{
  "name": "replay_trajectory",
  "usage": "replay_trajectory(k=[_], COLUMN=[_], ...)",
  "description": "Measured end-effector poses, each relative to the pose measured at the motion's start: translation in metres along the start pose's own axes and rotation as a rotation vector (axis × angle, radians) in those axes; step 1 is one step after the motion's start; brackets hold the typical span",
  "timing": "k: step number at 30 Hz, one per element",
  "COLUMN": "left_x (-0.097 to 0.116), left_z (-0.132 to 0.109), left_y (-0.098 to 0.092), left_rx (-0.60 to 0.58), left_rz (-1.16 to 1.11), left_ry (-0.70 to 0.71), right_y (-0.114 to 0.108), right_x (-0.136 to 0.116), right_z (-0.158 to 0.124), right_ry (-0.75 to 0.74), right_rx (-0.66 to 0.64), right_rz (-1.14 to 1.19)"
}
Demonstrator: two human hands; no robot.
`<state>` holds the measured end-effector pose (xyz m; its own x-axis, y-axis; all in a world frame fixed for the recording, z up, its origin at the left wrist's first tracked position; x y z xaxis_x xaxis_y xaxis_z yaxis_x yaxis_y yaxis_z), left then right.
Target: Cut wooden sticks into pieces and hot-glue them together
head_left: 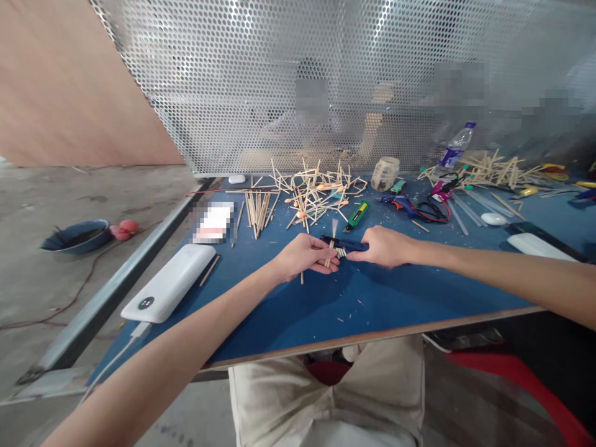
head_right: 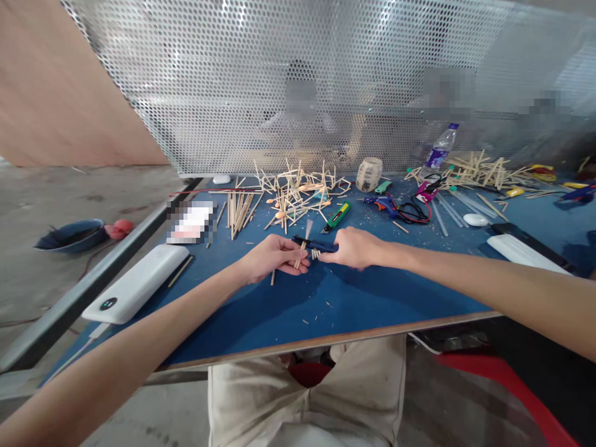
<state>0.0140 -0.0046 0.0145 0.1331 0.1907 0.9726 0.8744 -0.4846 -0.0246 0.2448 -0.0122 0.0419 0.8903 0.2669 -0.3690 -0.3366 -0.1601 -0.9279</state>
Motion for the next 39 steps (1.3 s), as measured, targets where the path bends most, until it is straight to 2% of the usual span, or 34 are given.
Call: replay_trajectory(k=[2,5,8,10,14,17,21,25,34,39], left_x=[0.005,0.014,0.017,0.014,0.003,-0.001,0.001,0.004,0.010,0.010], left_z=[-0.002,-0.005,-0.004,-0.001,0.008,0.009,0.006,0.003,0.000,0.002], left_y=[-0.004,-0.013,-0.023,-0.027,-0.027,-0.021,-0.015,-0.015,-0.011,-0.029], left_rx=[0.010,0.008,0.031,0.072,0.127,0.123,0.118,0.126,0.112,0.310], left_rz=[-0.006,0.032,0.053,0.041,0.047,0.041,0.074,0.153,0.362,0.404], left_ry=[0.000,0.004,0.052,0.110,0.177,0.194,0.182,0.178,0.245,0.328], right_y=[-0.006,-0.021,-0.034,-0.035,-0.019,-0.003,0.011,0.018,0.024,0.022], right_x=[0.009,0.023,0.026,0.021,-0.004,-0.023,-0.033,-0.032,-0.025,-0.006], right_z=[0.004,0.009,0.010,0.010,0.009,0.012,0.022,0.031,0.028,0.031], right_ry=[0.003,0.074,0.012,-0.042,-0.109,-0.135,-0.140,-0.185,-0.201,-0.159], right_rx=[0.088,0.027,0.025,0.045,0.139,0.241,0.329,0.366,0.391,0.405], right_rz=[0.048,0.272,0.466,0.554,0.655,0.666,0.652,0.617,0.752,0.738])
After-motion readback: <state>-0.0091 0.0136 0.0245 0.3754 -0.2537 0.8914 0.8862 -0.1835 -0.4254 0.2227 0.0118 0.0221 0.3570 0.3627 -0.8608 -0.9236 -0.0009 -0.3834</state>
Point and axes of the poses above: each hand's wrist, its own z-axis towards the middle knuckle, its own y-axis out of the palm, x = y × z, the point moved 1 cm from there along z, towards the middle knuckle, and after that the axes turned 7 degrees about x, right-handed, at the moved point
